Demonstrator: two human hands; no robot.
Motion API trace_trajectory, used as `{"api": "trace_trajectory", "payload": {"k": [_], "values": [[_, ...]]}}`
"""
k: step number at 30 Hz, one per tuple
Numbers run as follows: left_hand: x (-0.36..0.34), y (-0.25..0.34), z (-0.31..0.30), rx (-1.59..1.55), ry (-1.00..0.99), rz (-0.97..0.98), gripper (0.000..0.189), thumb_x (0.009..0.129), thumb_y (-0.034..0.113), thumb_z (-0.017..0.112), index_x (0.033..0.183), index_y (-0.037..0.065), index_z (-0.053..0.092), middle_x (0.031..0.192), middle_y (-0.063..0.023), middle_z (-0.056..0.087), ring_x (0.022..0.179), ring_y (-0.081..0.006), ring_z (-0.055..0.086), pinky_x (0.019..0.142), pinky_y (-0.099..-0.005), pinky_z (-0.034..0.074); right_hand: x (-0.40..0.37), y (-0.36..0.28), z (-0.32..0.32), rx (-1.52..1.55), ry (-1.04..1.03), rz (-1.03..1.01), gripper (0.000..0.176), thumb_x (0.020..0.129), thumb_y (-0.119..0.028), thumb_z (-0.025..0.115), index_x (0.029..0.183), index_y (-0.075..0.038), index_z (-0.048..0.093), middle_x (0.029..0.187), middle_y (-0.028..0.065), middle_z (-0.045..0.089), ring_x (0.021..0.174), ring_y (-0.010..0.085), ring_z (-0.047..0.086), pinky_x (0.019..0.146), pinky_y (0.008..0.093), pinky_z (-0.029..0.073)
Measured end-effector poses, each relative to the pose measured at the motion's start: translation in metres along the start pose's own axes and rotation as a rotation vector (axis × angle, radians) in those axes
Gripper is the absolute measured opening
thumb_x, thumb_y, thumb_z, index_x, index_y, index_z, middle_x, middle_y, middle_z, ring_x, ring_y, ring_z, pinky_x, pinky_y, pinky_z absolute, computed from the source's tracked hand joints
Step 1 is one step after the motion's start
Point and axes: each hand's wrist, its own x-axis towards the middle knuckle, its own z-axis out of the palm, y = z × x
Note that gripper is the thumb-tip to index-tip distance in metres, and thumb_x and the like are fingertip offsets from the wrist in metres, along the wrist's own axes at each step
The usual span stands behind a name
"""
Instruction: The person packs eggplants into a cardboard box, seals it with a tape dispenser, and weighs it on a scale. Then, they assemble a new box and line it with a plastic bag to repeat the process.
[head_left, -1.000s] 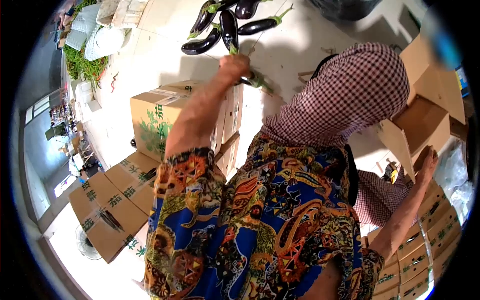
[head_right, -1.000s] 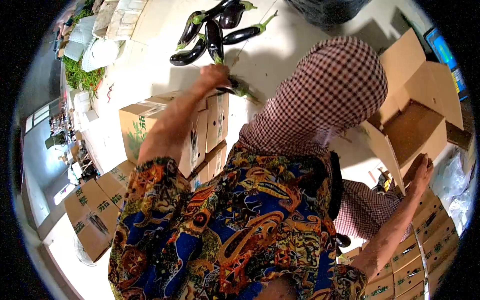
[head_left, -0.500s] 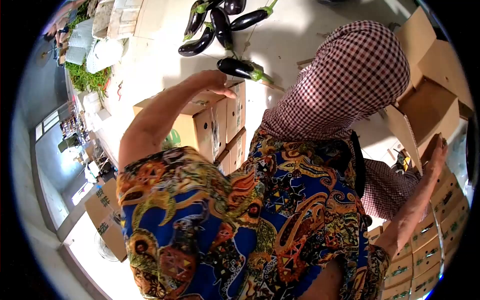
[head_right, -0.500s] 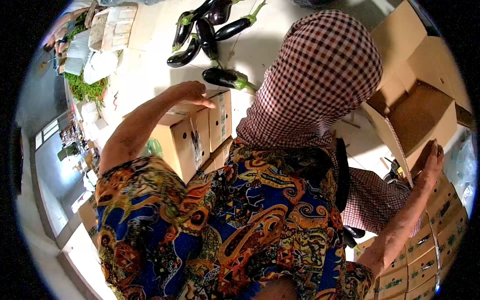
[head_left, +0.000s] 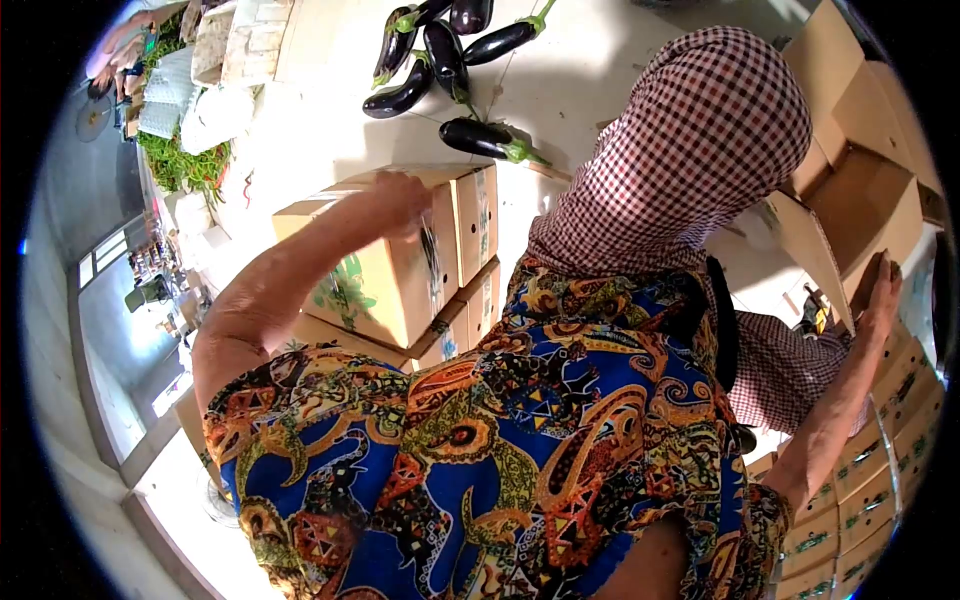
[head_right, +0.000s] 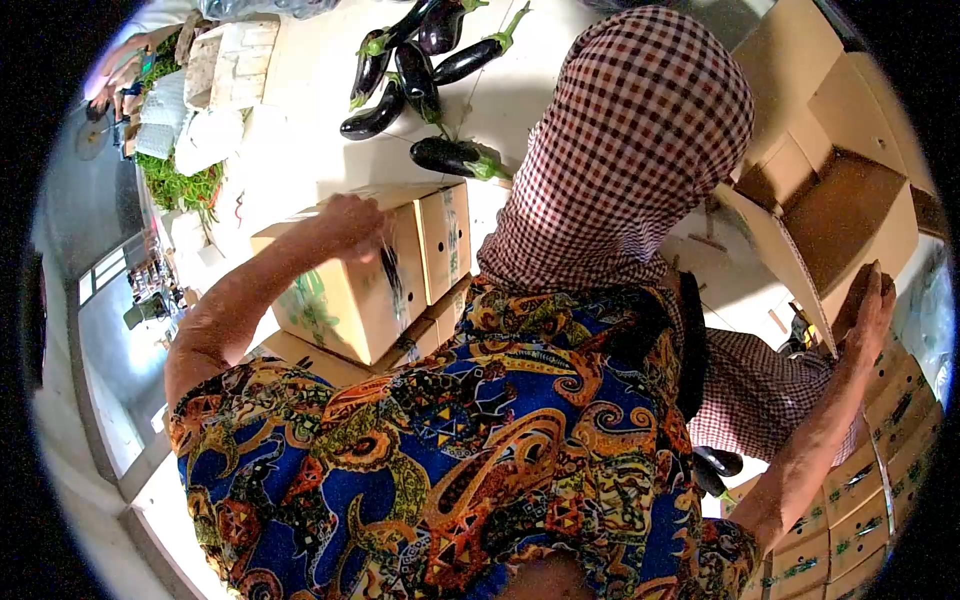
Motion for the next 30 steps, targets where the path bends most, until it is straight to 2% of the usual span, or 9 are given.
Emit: {"api": "trace_trajectory", "payload": {"k": [4,8,10,13,22,24,25,27,30], "values": [[0.002,-0.029,-0.013,-0.11,0.038,-0.043,0.047,0.066,0.016,0.072,0.108,0.002,0.057,0.09,-0.0163,0.065,0.09,-0.034,0.063,0.078,-0.0486,0.05,-0.02,-0.032,0.007,-0.195,0.117,0.041,0.046,0.097,-0.029,0.042,0.141,-0.015,0.042,0.147,0.0158,0.033,0.131,0.03,0.038,0.108,0.0371,0.032],[-0.008,-0.02,-0.017,-0.101,0.198,-0.021,0.04,0.064,0.011,0.072,0.101,0.003,0.06,0.093,-0.0151,0.063,0.097,-0.0333,0.06,0.083,-0.0471,0.046,0.02,0.054,-0.019,-0.384,0.004,-0.27,0.048,0.095,-0.007,0.04,0.142,-0.017,0.04,0.147,0.0157,0.033,0.132,0.0304,0.037,0.109,0.0367,0.031],[-0.003,-0.018,-0.01,-0.129,0.283,-0.026,0.025,0.06,0.006,0.07,0.083,0.003,0.063,0.085,-0.0135,0.063,0.092,-0.0332,0.061,0.077,-0.0447,0.047,0.012,0.046,-0.015,-0.27,0.001,-0.255,0.048,0.095,-0.013,0.039,0.143,-0.017,0.039,0.147,0.0154,0.033,0.132,0.0301,0.036,0.109,0.0367,0.031],[0.0,-0.015,-0.018,-0.066,0.113,-0.036,0.052,0.067,0.01,0.071,0.116,0.004,0.058,0.099,-0.0168,0.063,0.103,-0.0335,0.058,0.089,-0.0477,0.045,-0.007,0.014,-0.002,-0.072,0.023,-0.172,0.048,0.096,-0.022,0.038,0.143,-0.017,0.038,0.148,0.0149,0.033,0.134,0.0298,0.034,0.11,0.0368,0.03],[0.013,0.017,0.001,0.117,0.132,0.076,0.055,0.062,0.015,0.076,0.112,0.004,0.057,0.093,-0.0189,0.064,0.09,-0.0369,0.062,0.078,-0.0489,0.05,-0.026,-0.019,0.004,-0.116,0.059,0.015,0.058,0.097,-0.048,0.034,0.145,-0.016,0.034,0.149,0.0135,0.033,0.138,0.0289,0.029,0.111,0.0372,0.027],[0.019,0.019,-0.002,0.116,0.039,0.086,0.061,0.061,0.018,0.078,0.116,0.005,0.053,0.09,-0.018,0.063,0.089,-0.0363,0.062,0.074,-0.0487,0.05,-0.005,0.027,-0.007,-0.553,0.068,-0.56,0.068,0.092,-0.056,0.043,0.144,-0.012,0.037,0.144,0.0183,0.038,0.133,0.0305,0.037,0.108,0.0379,0.032],[0.017,0.015,-0.003,0.09,0.043,0.06,0.063,0.061,0.019,0.078,0.117,0.005,0.052,0.089,-0.0173,0.063,0.088,-0.036,0.063,0.074,-0.0483,0.05,0.0,0.033,-0.006,-0.122,-0.001,-0.426,0.067,0.091,-0.049,0.052,0.14,-0.004,0.038,0.14,0.0156,0.043,0.13,0.0258,0.041,0.106,0.035,0.034],[0.009,0.017,-0.011,0.055,0.014,0.019,0.064,0.065,0.021,0.077,0.121,0.004,0.05,0.09,-0.0166,0.062,0.091,-0.0348,0.062,0.077,-0.0474,0.05,0.002,0.032,0.005,0.281,-0.059,-0.231,0.066,0.091,-0.049,0.052,0.139,-0.005,0.039,0.139,0.0158,0.042,0.131,0.0247,0.039,0.106,0.0349,0.035],[0.041,0.018,0.031,0.145,0.478,0.14,0.052,0.073,0.021,0.072,0.119,0.004,0.054,0.101,-0.0174,0.061,0.1,-0.033,0.058,0.083,-0.0461,0.048,0.001,0.024,0.011,0.263,-0.038,-0.135,0.066,0.092,-0.057,0.042,0.141,-0.012,0.039,0.141,0.018,0.038,0.132,0.0272,0.035,0.105,0.0366,0.035]]}}
